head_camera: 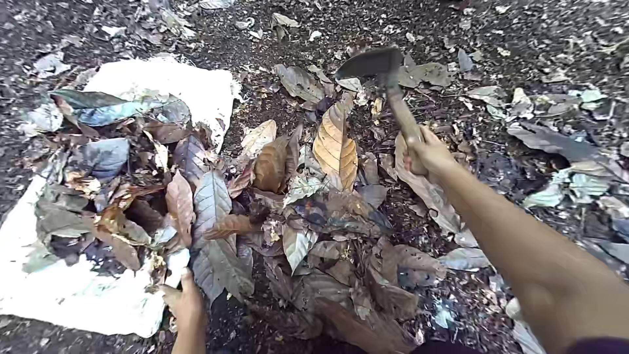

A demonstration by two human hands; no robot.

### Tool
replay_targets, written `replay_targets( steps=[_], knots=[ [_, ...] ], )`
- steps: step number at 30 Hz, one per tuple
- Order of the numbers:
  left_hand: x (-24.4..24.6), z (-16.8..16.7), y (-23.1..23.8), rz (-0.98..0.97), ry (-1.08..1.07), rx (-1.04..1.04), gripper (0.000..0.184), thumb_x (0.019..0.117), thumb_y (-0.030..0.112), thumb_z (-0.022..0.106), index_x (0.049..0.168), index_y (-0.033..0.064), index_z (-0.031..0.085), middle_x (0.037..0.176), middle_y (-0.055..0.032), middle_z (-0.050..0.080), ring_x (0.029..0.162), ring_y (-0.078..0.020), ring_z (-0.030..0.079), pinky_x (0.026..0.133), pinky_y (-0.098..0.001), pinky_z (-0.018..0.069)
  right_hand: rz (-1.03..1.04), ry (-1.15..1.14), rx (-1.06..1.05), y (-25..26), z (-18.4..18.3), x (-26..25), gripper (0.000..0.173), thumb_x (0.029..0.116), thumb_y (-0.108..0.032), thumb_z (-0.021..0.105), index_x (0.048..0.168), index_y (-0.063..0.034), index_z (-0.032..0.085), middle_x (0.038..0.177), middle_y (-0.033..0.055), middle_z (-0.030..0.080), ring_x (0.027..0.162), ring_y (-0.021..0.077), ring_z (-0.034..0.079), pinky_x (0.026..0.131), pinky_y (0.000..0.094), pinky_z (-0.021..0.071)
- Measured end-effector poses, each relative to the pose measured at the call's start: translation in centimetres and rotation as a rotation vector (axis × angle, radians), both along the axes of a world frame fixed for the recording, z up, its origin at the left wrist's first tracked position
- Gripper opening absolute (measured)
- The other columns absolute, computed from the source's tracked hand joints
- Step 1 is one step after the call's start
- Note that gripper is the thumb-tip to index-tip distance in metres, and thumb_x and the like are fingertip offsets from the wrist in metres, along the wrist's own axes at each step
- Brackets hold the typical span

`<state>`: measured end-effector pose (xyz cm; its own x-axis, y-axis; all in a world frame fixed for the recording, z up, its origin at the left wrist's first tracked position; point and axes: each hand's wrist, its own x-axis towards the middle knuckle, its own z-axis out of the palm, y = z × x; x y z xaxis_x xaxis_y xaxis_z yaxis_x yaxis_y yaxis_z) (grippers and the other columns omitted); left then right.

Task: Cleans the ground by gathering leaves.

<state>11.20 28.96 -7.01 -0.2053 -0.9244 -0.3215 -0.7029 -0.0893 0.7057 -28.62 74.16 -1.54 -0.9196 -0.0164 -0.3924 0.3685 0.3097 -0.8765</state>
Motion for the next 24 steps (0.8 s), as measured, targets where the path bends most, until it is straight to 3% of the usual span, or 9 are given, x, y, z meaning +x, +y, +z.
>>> replay_targets(
  steps=[2, 4, 6, 8, 11, 15, 17, 19, 24],
  knots=[
    [0.8, -0.4, 0.3, -0.022, -0.052, 0.075, 0.084, 0.1064, 0.056, 0.041, 0.163, -0.0001, 0.013, 0.167, -0.0312, 0.010, 0.156, -0.0431, 0.015, 0.124, -0.0591, 0.0184, -0.212, -0.036, -0.214, -3.7, -2.1, -4.3, 0.049, 0.1100, -0.028, 0.045, 0.156, -0.0230, 0.029, 0.092, 0.0041, 0.052, 0.063, 0.0120, 0.055, 0.059, 0.0291, 0.0519],
    [0.9, -0.9, 0.3, -0.062, -0.091, 0.110, 0.079, 0.1059, 0.059, 0.038, 0.161, 0.0039, 0.026, 0.167, -0.0284, 0.015, 0.155, -0.0441, 0.016, 0.122, -0.0642, 0.0181, -0.287, -0.074, -0.292, -8.0, -4.2, -5.7, 0.045, 0.1096, -0.026, 0.046, 0.152, -0.0175, 0.033, 0.093, 0.0059, 0.053, 0.064, 0.0142, 0.056, 0.060, 0.0313, 0.0535],
    [0.6, -1.6, -0.3, -0.100, -0.118, 0.095, 0.078, 0.1052, 0.061, 0.037, 0.160, 0.0051, 0.031, 0.168, -0.0282, 0.014, 0.155, -0.0459, 0.014, 0.122, -0.0668, 0.0149, -0.177, -0.097, -0.229, -11.8, -6.9, -4.3, 0.048, 0.1086, -0.026, 0.047, 0.154, -0.0162, 0.033, 0.095, 0.0093, 0.056, 0.065, 0.0170, 0.057, 0.061, 0.0352, 0.0539],
    [0.3, -1.7, -0.5, -0.130, -0.130, 0.053, 0.079, 0.1055, 0.060, 0.037, 0.160, 0.0024, 0.031, 0.168, -0.0297, 0.012, 0.156, -0.0469, 0.011, 0.124, -0.0654, 0.0118, 0.055, -0.133, -0.131, -13.3, -8.8, -1.4, 0.060, 0.1083, -0.030, 0.049, 0.162, -0.0236, 0.023, 0.100, 0.0142, 0.059, 0.067, 0.0210, 0.058, 0.062, 0.0403, 0.0540],
    [-0.8, -0.9, -0.4, -0.192, -0.105, -0.046, 0.079, 0.1060, 0.056, 0.038, 0.160, -0.0016, 0.027, 0.167, -0.0310, 0.012, 0.156, -0.0460, 0.010, 0.126, -0.0611, 0.0100, 0.410, -0.183, -0.008, -10.2, -8.3, 4.1, 0.067, 0.1076, -0.035, 0.052, 0.164, -0.0303, 0.017, 0.090, 0.0132, 0.060, 0.060, 0.0208, 0.057, 0.058, 0.0398, 0.0544],
    [-2.3, -0.7, -1.2, -0.300, -0.053, -0.104, 0.082, 0.1058, 0.055, 0.038, 0.159, -0.0053, 0.024, 0.166, -0.0340, 0.013, 0.156, -0.0466, 0.012, 0.126, -0.0584, 0.0110, 0.625, -0.139, 0.161, -1.8, -2.4, 12.0, 0.069, 0.1004, -0.026, 0.059, 0.163, -0.0257, 0.029, 0.118, 0.0164, 0.064, 0.067, 0.0197, 0.059, 0.061, 0.0409, 0.0541],
    [-3.3, -1.1, -1.9, -0.364, -0.042, -0.122, 0.084, 0.1052, 0.055, 0.038, 0.159, -0.0066, 0.022, 0.164, -0.0360, 0.014, 0.155, -0.0478, 0.014, 0.126, -0.0585, 0.0117, 0.506, -0.104, 0.161, 1.9, -0.7, 15.1, 0.070, 0.0967, -0.025, 0.059, 0.161, -0.0192, 0.032, 0.118, 0.0134, 0.064, 0.064, 0.0155, 0.058, 0.057, 0.0366, 0.0536],
    [-4.6, -1.6, -2.6, -0.409, -0.021, -0.151, 0.080, 0.1064, 0.050, 0.040, 0.159, -0.0065, 0.022, 0.163, -0.0361, 0.019, 0.154, -0.0466, 0.019, 0.126, -0.0564, 0.0148, 0.264, -0.033, 0.116, 5.2, -1.1, 17.2, 0.076, 0.0943, -0.029, 0.059, 0.161, -0.0124, 0.027, 0.098, 0.0092, 0.066, 0.059, 0.0135, 0.058, 0.054, 0.0347, 0.0539],
    [-7.3, -2.3, -4.3, -0.442, -0.026, -0.186, 0.083, 0.1053, 0.055, 0.038, 0.163, -0.0009, 0.017, 0.166, -0.0350, 0.008, 0.156, -0.0473, 0.009, 0.127, -0.0565, 0.0109, -0.506, 0.018, -0.106, 9.8, -5.1, 14.7, 0.059, 0.1108, -0.023, 0.040, 0.162, -0.0170, 0.012, 0.083, 0.0032, 0.052, 0.056, 0.0121, 0.055, 0.051, 0.0292, 0.0526]
  ],
)
